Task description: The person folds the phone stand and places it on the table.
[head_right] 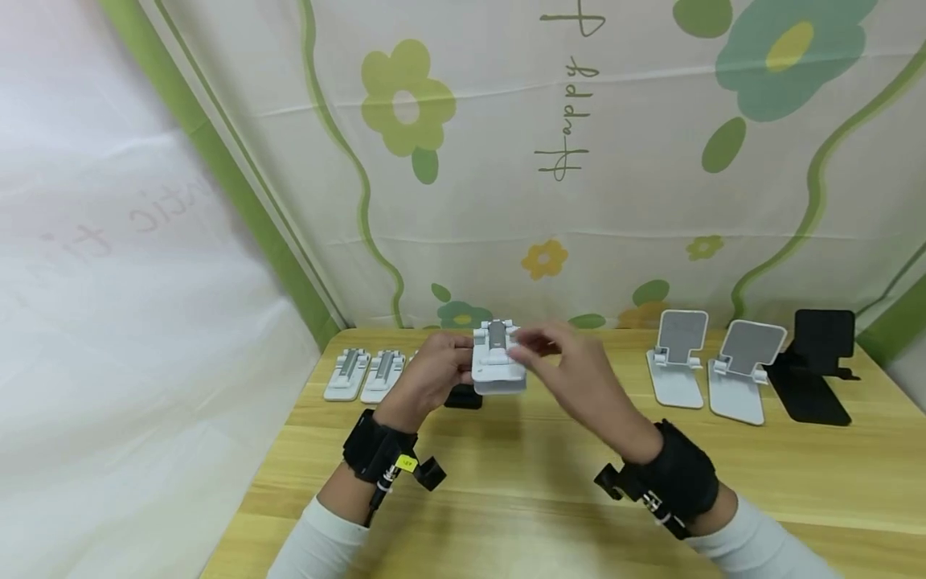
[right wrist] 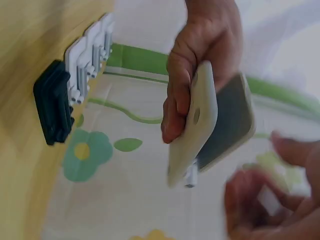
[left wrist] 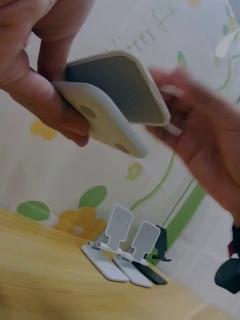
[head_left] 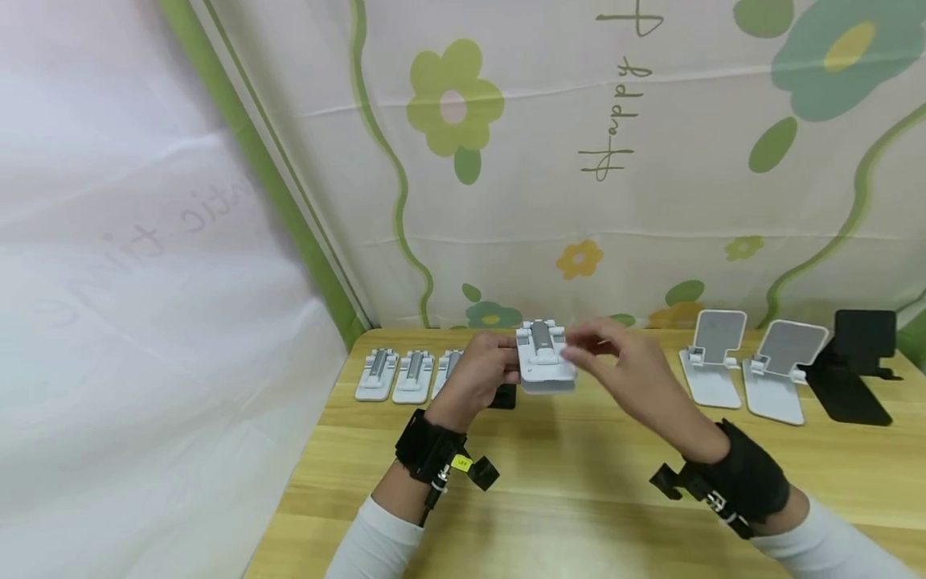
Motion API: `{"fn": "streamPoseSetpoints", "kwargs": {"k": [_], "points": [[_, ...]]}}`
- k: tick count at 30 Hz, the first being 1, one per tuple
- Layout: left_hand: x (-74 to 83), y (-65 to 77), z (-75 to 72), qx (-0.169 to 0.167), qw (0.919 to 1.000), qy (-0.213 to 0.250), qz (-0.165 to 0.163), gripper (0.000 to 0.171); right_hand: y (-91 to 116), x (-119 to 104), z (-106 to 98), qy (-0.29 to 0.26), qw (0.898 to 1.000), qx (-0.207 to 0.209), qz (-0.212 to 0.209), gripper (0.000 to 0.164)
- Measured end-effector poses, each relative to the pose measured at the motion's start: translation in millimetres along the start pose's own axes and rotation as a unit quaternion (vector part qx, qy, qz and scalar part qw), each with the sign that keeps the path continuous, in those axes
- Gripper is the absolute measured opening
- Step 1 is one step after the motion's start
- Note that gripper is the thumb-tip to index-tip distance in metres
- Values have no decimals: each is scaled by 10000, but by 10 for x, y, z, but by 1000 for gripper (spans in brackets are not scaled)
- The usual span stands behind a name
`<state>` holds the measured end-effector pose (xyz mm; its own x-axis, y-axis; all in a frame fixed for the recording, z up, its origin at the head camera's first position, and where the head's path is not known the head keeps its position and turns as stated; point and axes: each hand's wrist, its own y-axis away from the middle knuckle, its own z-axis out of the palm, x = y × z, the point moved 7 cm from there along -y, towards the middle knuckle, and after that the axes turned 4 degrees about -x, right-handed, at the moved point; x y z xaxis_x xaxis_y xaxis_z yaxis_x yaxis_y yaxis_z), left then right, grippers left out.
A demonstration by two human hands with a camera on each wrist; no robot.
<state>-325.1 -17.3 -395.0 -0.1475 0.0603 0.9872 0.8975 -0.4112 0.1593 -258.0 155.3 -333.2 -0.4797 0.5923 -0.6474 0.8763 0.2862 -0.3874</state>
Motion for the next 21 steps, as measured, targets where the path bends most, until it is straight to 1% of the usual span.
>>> {"fn": "streamPoseSetpoints", "kwargs": {"k": [1, 2, 3, 4, 5, 7, 8, 9, 11, 13, 16, 19, 21], "points": [[-3, 3, 6, -34, 10000, 58, -3, 28, -13, 105, -7, -393, 9974, -256, 552, 42], [-5, 7, 15, -63, 9999, 117, -12, 28, -17, 199, 7, -806, 9901, -535, 1017, 50], [-4, 12, 27, -92, 9998, 150, -8, 28, -19, 275, 34, -1219, 9797, -829, 1360, 57], [-1, 20, 40, -112, 9998, 154, -9, 28, -15, 335, 70, -1637, 9663, -1121, 1643, 62], [4, 28, 54, -129, 9998, 132, -6, 28, -11, 387, 111, -2052, 9506, -1375, 1882, 65], [14, 40, 78, -142, 9999, 82, 18, 29, 0, 461, 187, -2814, 9174, -1731, 2219, 64], [19, 44, 87, -143, 9999, 57, 21, 29, 0, 483, 212, -3065, 9058, -1821, 2292, 62], [26, 49, 94, -141, 9999, 27, 19, 29, 1, 501, 230, -3260, 8961, -1882, 2351, 59], [35, 57, 104, -171, 9998, -33, 4, 29, 2, 533, 251, -3530, 8821, -1929, 2451, 56], [36, 59, 112, -288, 9996, -43, -23, 30, 0, 546, 255, -3669, 8756, -1974, 2443, 55], [19, 55, 129, -693, 9975, 74, -121, 33, 2, 555, 254, -3732, 8724, -2041, 2409, 58], [-11, 47, 136, -1148, 9920, 442, -267, 37, 8, 565, 256, -3715, 8727, -2079, 2389, 60], [-17, 48, 132, -1320, 9876, 775, -357, 40, 14, 578, 264, -3722, 8723, -2084, 2390, 60]]}}
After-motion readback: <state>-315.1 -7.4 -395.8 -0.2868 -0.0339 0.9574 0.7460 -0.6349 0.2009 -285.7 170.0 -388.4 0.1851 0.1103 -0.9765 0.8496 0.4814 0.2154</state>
